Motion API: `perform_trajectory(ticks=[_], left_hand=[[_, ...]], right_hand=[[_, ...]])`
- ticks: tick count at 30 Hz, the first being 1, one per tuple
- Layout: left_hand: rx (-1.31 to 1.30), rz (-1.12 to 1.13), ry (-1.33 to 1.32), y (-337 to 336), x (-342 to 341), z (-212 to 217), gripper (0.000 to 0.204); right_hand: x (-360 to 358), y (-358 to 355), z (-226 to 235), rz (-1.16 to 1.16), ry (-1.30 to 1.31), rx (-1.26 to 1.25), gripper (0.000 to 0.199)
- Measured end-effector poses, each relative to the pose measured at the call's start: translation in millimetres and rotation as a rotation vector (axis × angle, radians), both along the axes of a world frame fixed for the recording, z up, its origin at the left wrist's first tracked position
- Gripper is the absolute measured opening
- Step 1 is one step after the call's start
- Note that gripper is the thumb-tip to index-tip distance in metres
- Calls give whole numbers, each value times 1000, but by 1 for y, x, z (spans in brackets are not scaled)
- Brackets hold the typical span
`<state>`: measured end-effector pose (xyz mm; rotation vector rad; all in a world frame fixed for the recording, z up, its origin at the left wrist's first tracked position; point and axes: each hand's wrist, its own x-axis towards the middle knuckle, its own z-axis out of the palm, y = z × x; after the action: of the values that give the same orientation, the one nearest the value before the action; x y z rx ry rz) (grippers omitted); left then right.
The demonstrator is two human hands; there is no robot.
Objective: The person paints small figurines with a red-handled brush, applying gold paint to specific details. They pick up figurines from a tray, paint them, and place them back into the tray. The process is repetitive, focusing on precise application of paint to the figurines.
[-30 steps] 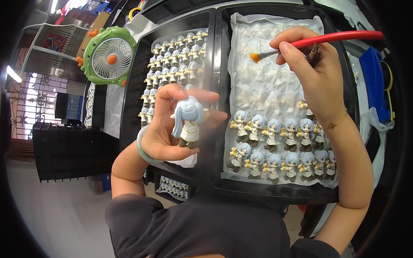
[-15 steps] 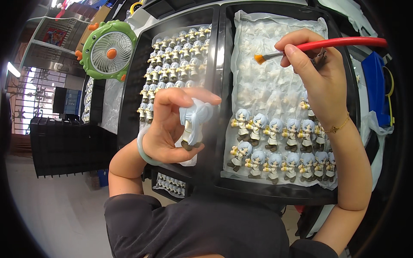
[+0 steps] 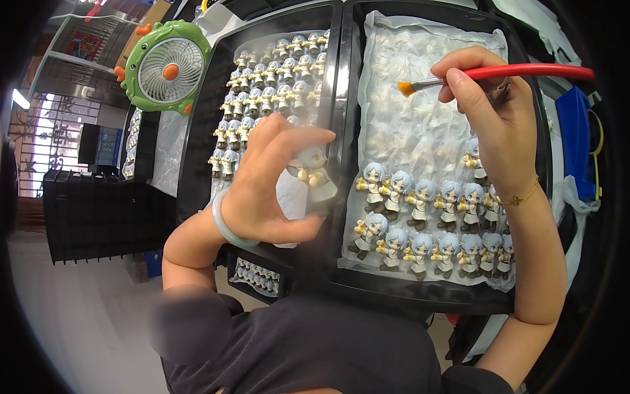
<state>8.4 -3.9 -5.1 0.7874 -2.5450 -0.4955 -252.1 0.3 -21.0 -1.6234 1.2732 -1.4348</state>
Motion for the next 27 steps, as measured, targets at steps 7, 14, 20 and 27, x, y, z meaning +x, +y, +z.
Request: perform_trajectory(ticks=[7,14,20,27], left_hand=[[-62,26,-19,2,0,1,64],[20,-26,141,-15,12,14,64],[98,279,98,-49,81,14,59],[56,423,-698,-22,142,-45,59]], right_hand=[[0,0,0,-2,17,-13,17],[-1,-2,-1,-13,42,-18,17],[-7,-3,-5,-31,58,-18,19],[-8,-6,-5,-44,121,-22,19]])
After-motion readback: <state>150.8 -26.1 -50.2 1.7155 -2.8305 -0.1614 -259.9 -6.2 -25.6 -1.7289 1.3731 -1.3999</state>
